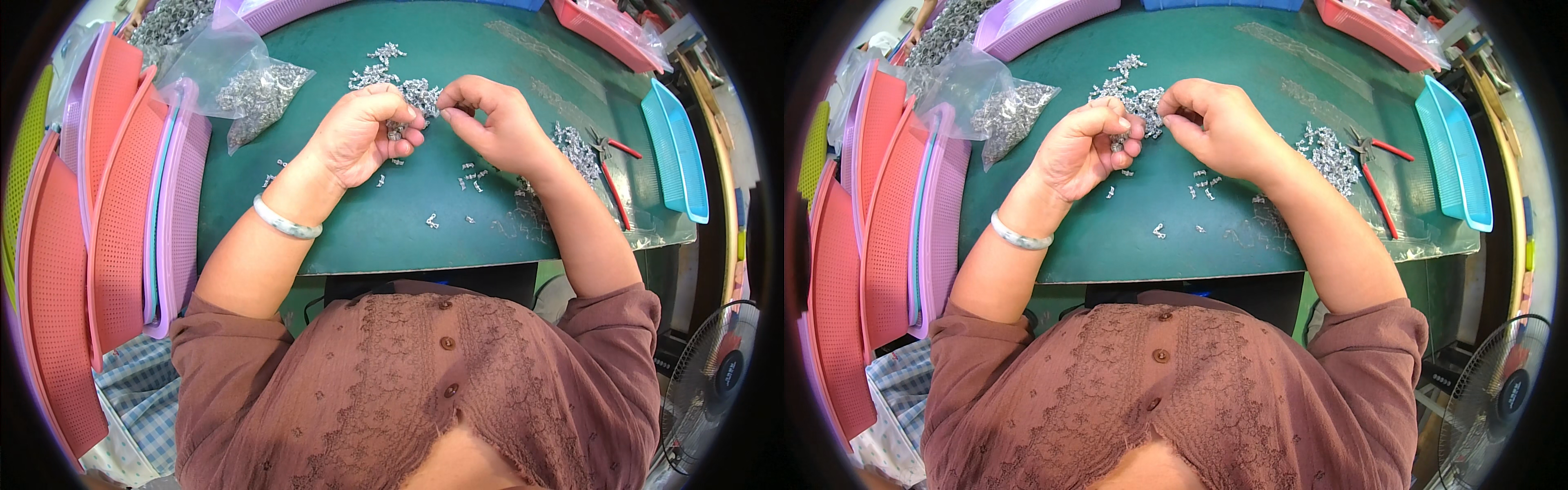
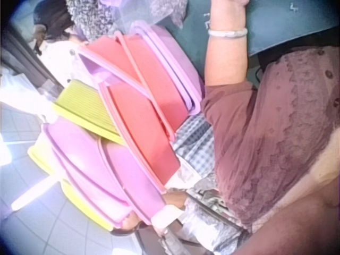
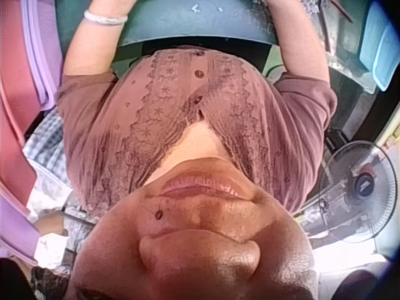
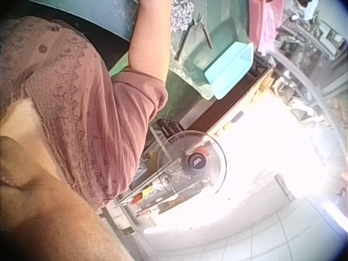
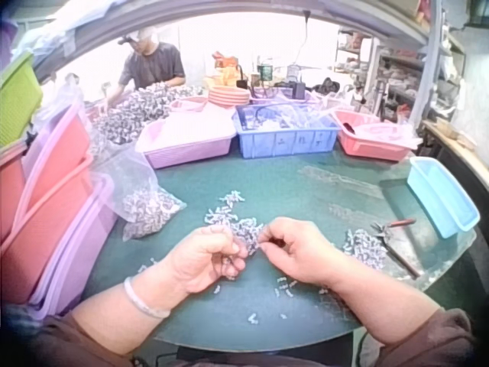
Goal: The person sits at a green workbench and assembles small silver metal components by hand. They pick up individual pieces from a pile on the table and connect them together, occasionally using a pair of pliers to assist with the assembly. The workspace is surrounded by colorful plastic baskets and bags of parts.
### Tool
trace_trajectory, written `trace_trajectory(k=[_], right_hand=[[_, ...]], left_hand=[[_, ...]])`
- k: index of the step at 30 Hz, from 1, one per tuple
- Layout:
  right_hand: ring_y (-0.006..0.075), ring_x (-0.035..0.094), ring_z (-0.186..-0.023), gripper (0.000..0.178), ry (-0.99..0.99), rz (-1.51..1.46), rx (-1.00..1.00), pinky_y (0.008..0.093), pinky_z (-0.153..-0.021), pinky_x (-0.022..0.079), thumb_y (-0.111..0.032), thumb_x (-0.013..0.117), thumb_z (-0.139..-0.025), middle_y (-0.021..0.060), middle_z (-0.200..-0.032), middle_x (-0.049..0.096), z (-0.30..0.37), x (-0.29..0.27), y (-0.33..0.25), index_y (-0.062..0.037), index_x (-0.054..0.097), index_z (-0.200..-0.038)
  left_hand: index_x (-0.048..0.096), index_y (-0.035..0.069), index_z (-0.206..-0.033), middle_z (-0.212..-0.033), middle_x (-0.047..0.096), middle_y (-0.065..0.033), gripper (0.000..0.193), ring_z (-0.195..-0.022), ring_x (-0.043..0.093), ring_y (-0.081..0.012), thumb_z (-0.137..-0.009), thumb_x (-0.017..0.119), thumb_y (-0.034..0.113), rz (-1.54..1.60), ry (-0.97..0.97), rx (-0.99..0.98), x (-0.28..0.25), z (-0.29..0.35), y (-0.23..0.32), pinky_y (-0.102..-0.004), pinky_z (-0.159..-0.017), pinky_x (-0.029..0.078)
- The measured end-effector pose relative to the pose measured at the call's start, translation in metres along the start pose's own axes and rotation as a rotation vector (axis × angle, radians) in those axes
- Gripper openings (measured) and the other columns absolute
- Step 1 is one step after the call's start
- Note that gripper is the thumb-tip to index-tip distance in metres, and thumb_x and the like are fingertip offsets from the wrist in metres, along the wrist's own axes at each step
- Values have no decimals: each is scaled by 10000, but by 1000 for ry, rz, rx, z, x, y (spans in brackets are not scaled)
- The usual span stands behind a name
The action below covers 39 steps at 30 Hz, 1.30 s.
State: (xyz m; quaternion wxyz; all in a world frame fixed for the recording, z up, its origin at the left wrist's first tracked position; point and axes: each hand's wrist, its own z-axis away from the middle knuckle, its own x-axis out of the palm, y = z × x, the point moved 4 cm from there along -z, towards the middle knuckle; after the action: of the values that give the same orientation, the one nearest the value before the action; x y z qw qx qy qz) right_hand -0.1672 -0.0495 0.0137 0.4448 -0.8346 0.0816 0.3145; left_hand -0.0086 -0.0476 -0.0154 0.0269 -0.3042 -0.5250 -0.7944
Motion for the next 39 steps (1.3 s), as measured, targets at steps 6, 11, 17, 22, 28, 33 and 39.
trace_trajectory(k=[6,11,17,22,28,33,39], right_hand=[[154,579,-667,102,36,-41,-67,264,-614,467,-36,567,-754,83,-753,603,0,-2,-5,-3,585,-850],[137,574,-681,103,34,-109,-88,257,-619,463,-26,569,-755,68,-759,603,0,-1,-4,-6,586,-854],[146,580,-709,122,39,-162,-56,266,-640,464,-16,558,-764,71,-777,604,0,1,-3,-11,586,-882],[246,587,-739,138,-2,55,-130,308,-654,469,-11,549,-759,102,-818,593,1,3,4,-30,601,-885],[299,540,-798,145,-127,227,-164,368,-711,451,-12,545,-725,116,-815,552,3,10,1,-48,616,-846],[309,530,-830,137,-171,272,-169,378,-732,442,-7,537,-709,120,-828,549,4,10,4,-53,610,-816],[308,541,-827,146,-194,277,-31,372,-729,445,-8,547,-692,125,-831,559,1,3,9,-45,609,-819]], left_hand=[[560,36,-869,-731,552,-40,118,-592,533,-116,-856,515,144,-58,-35,-97,7,-1,-7,-208,-496,436],[569,39,-855,-710,552,-29,105,-584,533,-104,-855,537,140,-31,-32,-110,9,0,-8,-193,-488,431],[558,49,-846,-710,551,-23,84,-588,533,-98,-850,553,133,-43,-30,-92,6,-1,-8,-187,-486,433],[548,60,-844,-713,546,-21,69,-590,531,-96,-844,557,128,-56,-39,-83,7,-1,-7,-181,-481,430],[537,62,-848,-719,548,-27,61,-598,535,-98,-841,555,120,-52,-55,-78,6,-2,-7,-182,-485,437],[514,44,-843,-762,550,-66,42,-631,550,-131,-826,509,82,7,-86,-48,4,-3,-4,-205,-516,461],[502,-1,-864,-807,555,-108,97,-668,569,-176,-777,467,28,115,-121,-1,-4,-4,0,-238,-559,488]])
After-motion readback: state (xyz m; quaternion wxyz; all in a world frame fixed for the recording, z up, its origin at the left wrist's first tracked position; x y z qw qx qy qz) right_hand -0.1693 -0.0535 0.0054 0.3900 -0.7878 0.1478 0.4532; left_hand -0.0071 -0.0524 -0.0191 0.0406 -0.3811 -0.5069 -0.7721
